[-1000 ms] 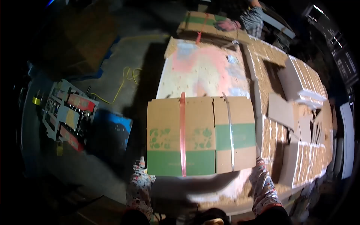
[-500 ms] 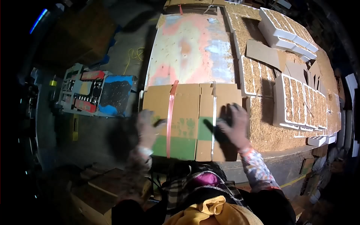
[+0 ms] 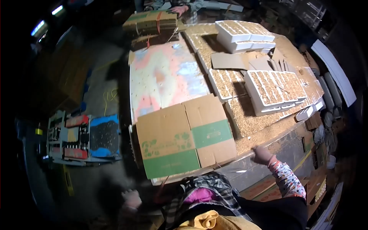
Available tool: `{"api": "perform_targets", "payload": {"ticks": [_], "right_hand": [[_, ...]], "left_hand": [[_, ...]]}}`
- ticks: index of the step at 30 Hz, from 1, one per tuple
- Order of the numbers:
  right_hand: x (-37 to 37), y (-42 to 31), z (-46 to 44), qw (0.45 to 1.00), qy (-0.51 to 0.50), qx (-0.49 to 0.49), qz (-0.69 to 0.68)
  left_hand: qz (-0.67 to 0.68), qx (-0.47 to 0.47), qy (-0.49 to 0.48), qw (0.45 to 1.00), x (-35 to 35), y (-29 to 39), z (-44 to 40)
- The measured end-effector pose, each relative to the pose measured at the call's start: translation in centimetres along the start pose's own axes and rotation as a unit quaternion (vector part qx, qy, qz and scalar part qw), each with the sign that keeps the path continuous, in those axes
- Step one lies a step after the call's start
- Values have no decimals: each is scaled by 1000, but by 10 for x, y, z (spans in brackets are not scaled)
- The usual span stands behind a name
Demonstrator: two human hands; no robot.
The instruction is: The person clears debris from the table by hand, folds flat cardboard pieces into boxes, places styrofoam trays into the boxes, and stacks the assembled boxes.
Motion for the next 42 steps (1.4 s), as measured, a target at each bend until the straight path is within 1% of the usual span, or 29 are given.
{"api": "perform_targets", "payload": {"ticks": [2,4,5,6,7,8,9,10,11,13,16,17,19,20,24,25,26,28,29,30,32,33,34,36,37,38,39,41,42], "right_hand": [[-57,10,-10,906,255,-43,-334],[-97,-22,-45,798,333,-88,-494],[-87,-13,-88,781,425,-71,-452],[-95,-63,-90,805,208,-12,-556],[-50,-36,-185,792,227,-18,-566],[-92,-97,-149,815,161,-94,-548],[-125,-92,-143,806,303,-142,-489],[-164,-107,-108,776,431,-189,-420],[-184,-97,-86,736,418,-215,-488],[-234,-83,-30,646,396,-224,-612],[-266,-97,8,493,393,-298,-717],[-262,-91,-9,521,419,-276,-691],[-248,-93,-19,521,474,-238,-669],[-248,-98,-11,536,521,-254,-614],[-271,-127,27,598,386,-314,-628],[-266,-108,-5,590,378,-305,-645],[-265,-96,-39,576,374,-299,-662],[-277,-146,-6,651,474,-293,-515],[-267,-167,-30,738,431,-283,-435],[-256,-183,-38,722,418,-323,-446],[-264,-160,-38,841,478,-161,-196],[-252,-139,-72,892,422,-93,-131],[-239,-138,-88,851,326,-253,-325],[-249,-154,-88,881,159,-320,-312],[-261,-167,-59,909,24,-311,-275],[-288,-174,-38,941,42,-273,-194],[-309,-183,-41,923,67,-288,-247],[-287,-215,18,782,435,-447,-10],[-250,-221,47,723,498,-455,147]], "left_hand": [[382,-96,200,897,-49,-51,-27],[381,25,387,839,-135,-43,-62],[-14,-32,462,886,-143,-21,-107],[288,30,377,880,-133,-19,-167],[567,42,299,766,-122,-16,-220],[715,82,250,648,-148,-6,-218],[837,104,198,500,-176,3,-212],[767,14,328,552,-231,-11,-151],[864,147,322,358,-256,-20,-124],[805,143,391,423,-294,-46,-68],[835,144,417,329,-338,-60,-16],[883,111,383,248,-339,-57,-14],[829,63,435,345,-341,-64,-20],[869,21,368,330,-336,-63,-27],[852,208,117,466,-376,-53,-45],[648,209,292,671,-400,-50,-30],[366,186,443,797,-432,-18,3],[309,255,354,845,-445,60,29],[264,311,228,884,-429,94,18],[203,366,98,903,-411,126,11],[218,502,75,834,-396,149,41],[184,466,179,847,-390,142,37],[158,432,284,841,-389,133,32],[237,40,534,811,-415,61,-6],[418,111,438,788,-397,60,-40],[583,169,315,730,-378,71,-67],[396,48,401,825,-385,68,-48],[451,29,558,696,-371,40,-39],[440,13,568,695,-359,31,-47]]}}
Point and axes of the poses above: each hand's wrist, its own z-axis away from the middle knuckle, its own x-axis out of the palm, y = z × x, the point moved 10 cm from there along -z, towards the middle knuckle, and after that the axes turned 6 degrees about -z, right-handed, at the moved point
